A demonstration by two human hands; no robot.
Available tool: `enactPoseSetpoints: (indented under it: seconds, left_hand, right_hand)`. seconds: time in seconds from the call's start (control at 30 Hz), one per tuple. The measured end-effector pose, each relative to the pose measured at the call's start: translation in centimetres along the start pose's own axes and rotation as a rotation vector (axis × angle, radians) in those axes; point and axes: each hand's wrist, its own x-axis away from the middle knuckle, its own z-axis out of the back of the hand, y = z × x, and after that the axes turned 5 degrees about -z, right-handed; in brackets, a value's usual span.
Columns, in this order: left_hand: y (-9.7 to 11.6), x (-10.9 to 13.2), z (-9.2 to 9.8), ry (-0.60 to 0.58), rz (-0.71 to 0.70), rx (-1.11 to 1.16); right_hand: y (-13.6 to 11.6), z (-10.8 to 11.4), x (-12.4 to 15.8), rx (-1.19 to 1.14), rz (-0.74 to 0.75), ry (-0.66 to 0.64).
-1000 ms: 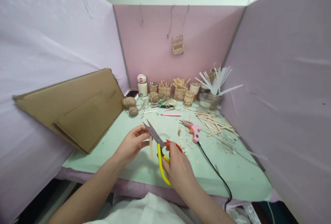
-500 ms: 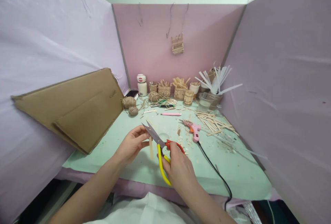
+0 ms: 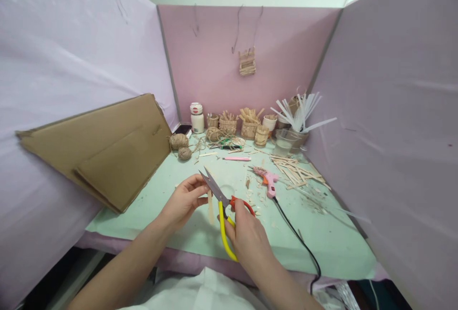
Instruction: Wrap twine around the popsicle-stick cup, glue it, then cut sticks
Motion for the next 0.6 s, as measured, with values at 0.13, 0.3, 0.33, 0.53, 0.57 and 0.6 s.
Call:
enactPoseSetpoints:
  seconds: [0.13,0.3,0.33,0.53,0.57,0.6]
  left_hand:
    - [0.1,-0.1,0.2,-0.012,0.000,-0.042]
    - [0.0,-0.2,0.6,-0.020,0.001,-0.116]
    - [0.0,-0.2,0.7,-0.026,0.001,-0.123]
    - [-0.3,-0.3,1.2,-0.083,0.004,-0.172]
    - [-0.3,-0.3,1.3,-0.087,0.007,-0.185]
    - [-0.2,-0.3,1.3,-0.088,0.011,-0.197]
  right_hand:
    - [0.1,0.2,0.1,0.004,-0.002,-0.016]
    - [0.2,0.8,0.0,0.042,-0.008,-0.022]
    - [0.2,0.9,0.1,0.046,-0.010,-0.022]
    - [0.5,1.6,0.3,0.012,-0.001,-0.048]
    - [0.7,1.7,0.2,-0.021,0.007,-0.062]
    - [0.9,1.8,0.1,-0.062,0.015,-0.076]
